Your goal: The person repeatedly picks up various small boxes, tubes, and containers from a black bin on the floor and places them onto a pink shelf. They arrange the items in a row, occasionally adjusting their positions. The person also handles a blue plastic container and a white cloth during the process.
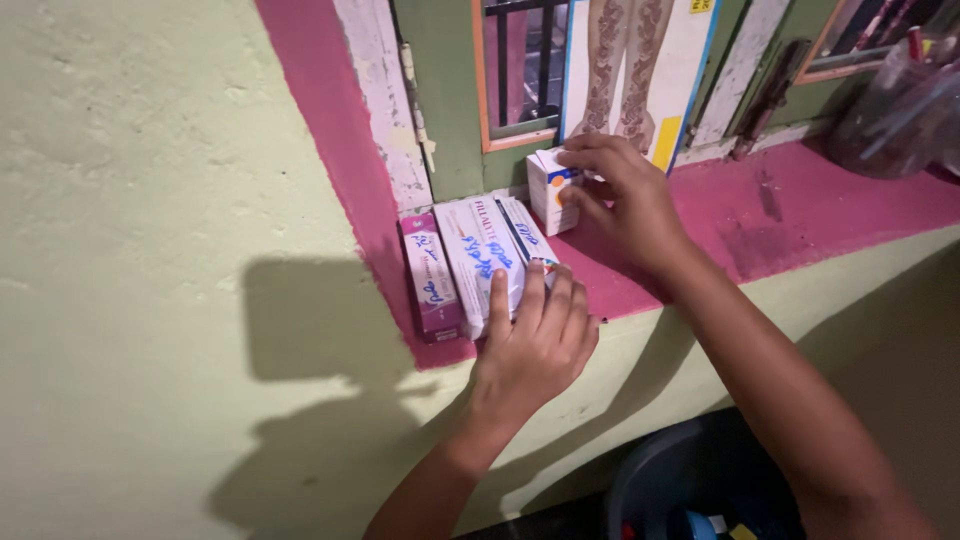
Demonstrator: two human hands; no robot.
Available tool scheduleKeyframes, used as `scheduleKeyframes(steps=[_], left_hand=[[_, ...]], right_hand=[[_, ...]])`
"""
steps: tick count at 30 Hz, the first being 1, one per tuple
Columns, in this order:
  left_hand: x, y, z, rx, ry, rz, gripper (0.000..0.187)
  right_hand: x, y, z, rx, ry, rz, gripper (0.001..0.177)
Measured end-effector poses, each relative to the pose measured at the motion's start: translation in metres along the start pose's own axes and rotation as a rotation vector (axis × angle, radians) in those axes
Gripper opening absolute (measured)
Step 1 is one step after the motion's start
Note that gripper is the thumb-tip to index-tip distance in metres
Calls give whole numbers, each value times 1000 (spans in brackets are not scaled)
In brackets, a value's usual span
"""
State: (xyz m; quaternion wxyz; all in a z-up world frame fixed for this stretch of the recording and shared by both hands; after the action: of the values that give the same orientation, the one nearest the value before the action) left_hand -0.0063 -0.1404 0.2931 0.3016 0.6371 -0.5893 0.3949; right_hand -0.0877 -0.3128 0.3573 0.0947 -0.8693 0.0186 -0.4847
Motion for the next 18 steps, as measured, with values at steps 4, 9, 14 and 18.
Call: scheduleKeyframes(steps=[4,9,14,18], left_hand=[[0,2,3,11,28,-37,37],[-1,4,4,6,43,-63,36],[-2,3,1,5,47,-61,34],[-1,4,1,-13,42,-73,35]], right_hand=[[-1,0,7,-68,15,-18,32],[1,-2,14,-112,27,-37,30],[1,-19,12,-233,-10,16,36],[2,-28,9,-254,10,89,44]])
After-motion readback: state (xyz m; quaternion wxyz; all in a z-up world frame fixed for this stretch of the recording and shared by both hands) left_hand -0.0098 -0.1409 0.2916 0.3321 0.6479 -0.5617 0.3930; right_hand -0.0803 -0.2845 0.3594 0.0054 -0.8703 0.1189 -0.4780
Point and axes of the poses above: each hand's wrist, its own x-axis towards the middle knuckle, its own z-axis out of the palm, y = z × x, the point moved 3 cm from there along x, towards the middle knuckle, and after that the axes turned 13 degrees about -z, right-handed, at the moved point
